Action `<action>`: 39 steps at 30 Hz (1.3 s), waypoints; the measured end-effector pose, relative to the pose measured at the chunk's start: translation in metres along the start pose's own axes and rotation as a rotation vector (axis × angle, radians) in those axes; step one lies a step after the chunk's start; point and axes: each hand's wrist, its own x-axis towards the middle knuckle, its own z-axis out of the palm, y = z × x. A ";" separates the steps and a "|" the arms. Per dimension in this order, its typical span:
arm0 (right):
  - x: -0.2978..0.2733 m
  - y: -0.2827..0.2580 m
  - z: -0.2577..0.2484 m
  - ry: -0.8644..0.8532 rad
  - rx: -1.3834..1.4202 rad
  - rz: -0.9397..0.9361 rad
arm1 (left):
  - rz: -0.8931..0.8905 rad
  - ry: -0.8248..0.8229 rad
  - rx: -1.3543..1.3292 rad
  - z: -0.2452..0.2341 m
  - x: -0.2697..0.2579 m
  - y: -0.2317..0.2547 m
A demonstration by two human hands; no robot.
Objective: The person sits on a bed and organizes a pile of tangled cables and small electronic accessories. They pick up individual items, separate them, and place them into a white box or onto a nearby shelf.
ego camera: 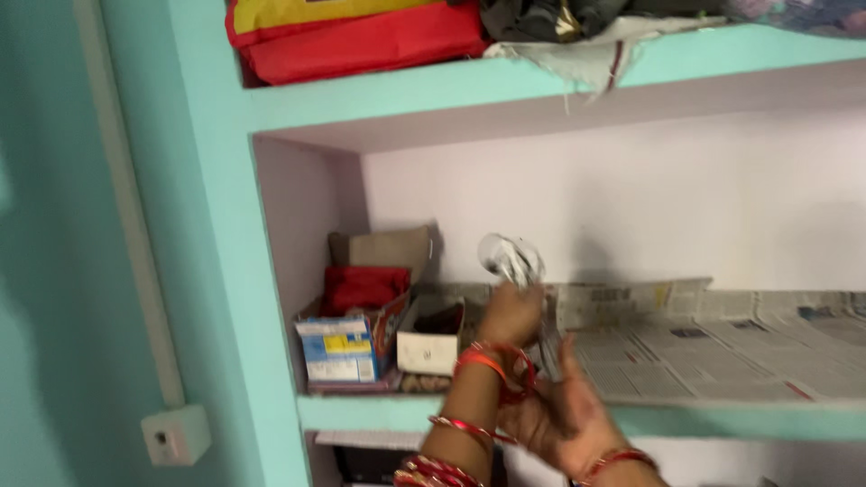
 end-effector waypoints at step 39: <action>0.362 -0.067 -0.001 0.273 -1.377 -0.198 | -0.026 0.116 0.780 -0.150 0.019 -0.086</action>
